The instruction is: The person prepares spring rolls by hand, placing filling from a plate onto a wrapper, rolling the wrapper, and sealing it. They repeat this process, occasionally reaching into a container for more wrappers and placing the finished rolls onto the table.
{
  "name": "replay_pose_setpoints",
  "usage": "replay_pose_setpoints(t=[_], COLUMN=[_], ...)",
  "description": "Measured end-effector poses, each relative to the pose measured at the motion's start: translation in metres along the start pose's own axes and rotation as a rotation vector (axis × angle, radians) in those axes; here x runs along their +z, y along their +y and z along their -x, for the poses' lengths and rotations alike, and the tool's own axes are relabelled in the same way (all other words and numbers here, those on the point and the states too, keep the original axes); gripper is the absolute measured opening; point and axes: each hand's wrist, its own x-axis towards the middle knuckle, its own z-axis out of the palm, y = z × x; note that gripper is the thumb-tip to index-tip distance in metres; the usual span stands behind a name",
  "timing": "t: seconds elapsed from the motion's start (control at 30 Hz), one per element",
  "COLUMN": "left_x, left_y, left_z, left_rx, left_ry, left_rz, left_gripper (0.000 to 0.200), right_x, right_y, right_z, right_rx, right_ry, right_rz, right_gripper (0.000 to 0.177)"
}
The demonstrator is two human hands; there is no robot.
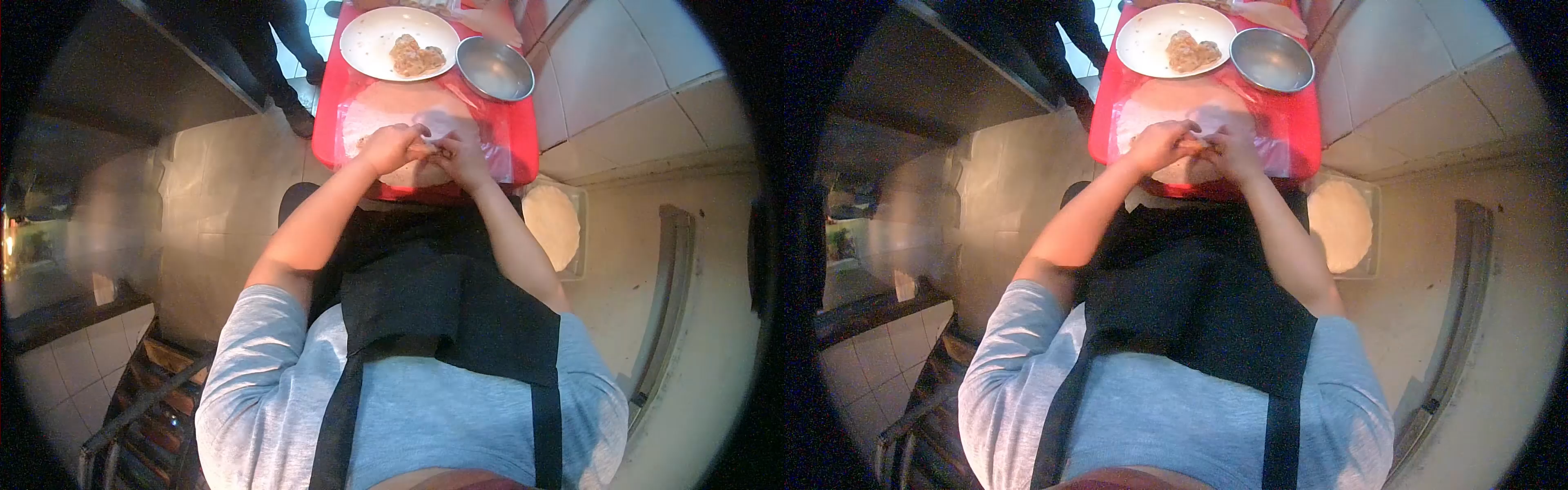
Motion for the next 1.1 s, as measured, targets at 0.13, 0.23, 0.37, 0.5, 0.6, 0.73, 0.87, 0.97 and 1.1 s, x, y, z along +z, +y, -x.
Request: replay_pose_setpoints(t=[0.13,0.23,0.37,0.5,0.6,0.73,0.87,0.97,1.1], left_x=[-0.025,-0.051,-0.068,-0.061,-0.054,-0.047,-0.041,-0.033,-0.014], left_y=[0.001,-0.039,-0.061,-0.051,-0.055,-0.050,-0.038,-0.018,-0.013], left_z=[0.008,0.029,0.052,0.061,0.061,0.060,0.053,0.041,0.025], left_rx=[0.081,0.003,-0.061,-0.159,-0.112,-0.098,0.000,0.038,0.021], left_ry=[0.012,0.235,0.108,0.122,0.179,0.153,0.167,0.210,0.117], left_rz=[0.084,0.073,-0.045,0.021,0.020,-0.009,-0.087,-0.036,0.052], left_gripper=[0.053,0.040,0.039,0.043,0.047,0.045,0.043,0.042,0.043], right_x=[-0.023,-0.037,-0.056,-0.040,-0.030,-0.038,-0.061,-0.077,-0.062], right_y=[-0.007,0.058,0.048,0.030,0.030,0.039,0.066,0.057,0.055], right_z=[0.016,0.017,-0.002,-0.020,-0.019,-0.017,-0.003,0.014,0.026], right_rx=[-0.058,0.395,0.527,0.543,0.539,0.534,0.422,0.176,-0.049], right_ry=[0.286,0.261,-0.027,-0.033,0.101,0.245,0.135,0.107,0.073], right_rz=[0.123,-0.231,0.176,0.183,0.055,-0.005,0.007,-0.032,-0.095], right_gripper=[0.048,0.042,0.038,0.036,0.036,0.031,0.035,0.039,0.039])
